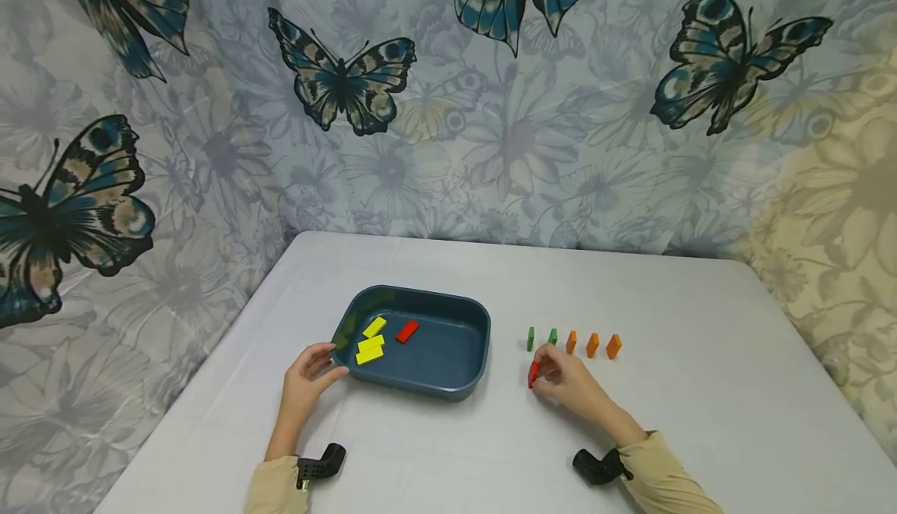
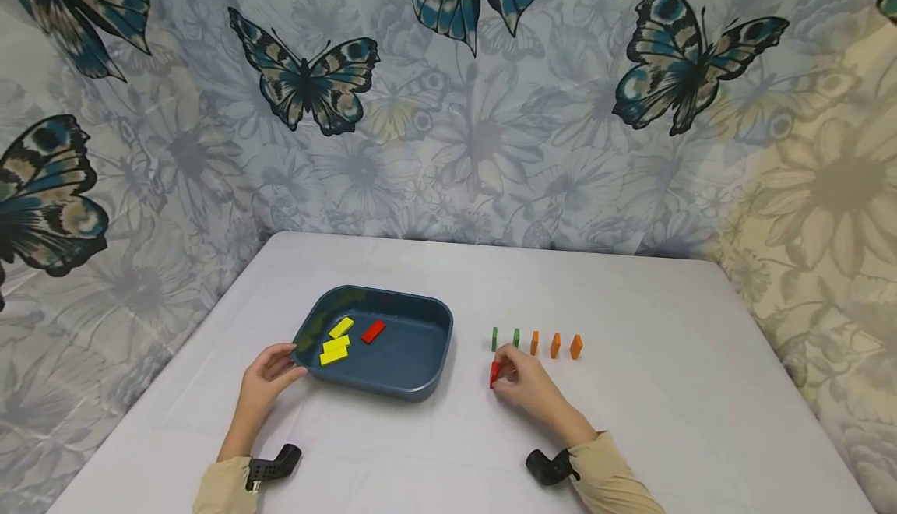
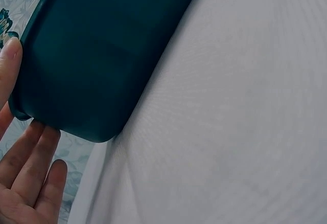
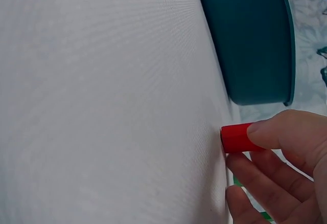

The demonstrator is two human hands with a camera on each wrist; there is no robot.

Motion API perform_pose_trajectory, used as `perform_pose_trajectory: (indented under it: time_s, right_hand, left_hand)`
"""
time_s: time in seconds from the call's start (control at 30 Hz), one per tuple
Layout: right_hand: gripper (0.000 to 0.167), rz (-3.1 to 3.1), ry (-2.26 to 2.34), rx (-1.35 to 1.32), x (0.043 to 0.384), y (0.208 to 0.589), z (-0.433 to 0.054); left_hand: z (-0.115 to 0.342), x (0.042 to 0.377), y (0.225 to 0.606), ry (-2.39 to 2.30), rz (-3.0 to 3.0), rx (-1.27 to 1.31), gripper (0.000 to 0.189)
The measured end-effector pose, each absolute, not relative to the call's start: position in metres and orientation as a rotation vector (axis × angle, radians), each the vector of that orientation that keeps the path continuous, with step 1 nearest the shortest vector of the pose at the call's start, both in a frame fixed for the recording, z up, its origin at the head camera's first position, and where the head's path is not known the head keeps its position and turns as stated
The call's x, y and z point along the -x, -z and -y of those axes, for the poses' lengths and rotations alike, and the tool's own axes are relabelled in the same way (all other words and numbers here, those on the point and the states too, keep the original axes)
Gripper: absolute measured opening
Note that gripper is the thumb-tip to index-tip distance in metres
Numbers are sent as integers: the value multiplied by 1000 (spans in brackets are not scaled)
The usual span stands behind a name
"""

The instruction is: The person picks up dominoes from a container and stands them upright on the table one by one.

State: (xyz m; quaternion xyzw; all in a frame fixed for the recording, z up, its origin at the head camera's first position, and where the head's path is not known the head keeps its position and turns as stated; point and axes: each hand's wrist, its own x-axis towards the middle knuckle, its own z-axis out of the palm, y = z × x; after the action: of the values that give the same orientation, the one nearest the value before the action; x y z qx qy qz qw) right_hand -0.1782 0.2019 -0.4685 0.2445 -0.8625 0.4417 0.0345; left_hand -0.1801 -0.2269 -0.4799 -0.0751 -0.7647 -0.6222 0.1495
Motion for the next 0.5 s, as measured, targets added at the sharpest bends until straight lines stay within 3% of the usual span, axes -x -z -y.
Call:
perform_pose_trajectory:
  time_s: [0.5]
  right_hand:
    - [35, 2714, -1316, -766, 181, 468, -201]
  left_hand:
    - [226, 180, 480, 1786, 2184, 224, 44]
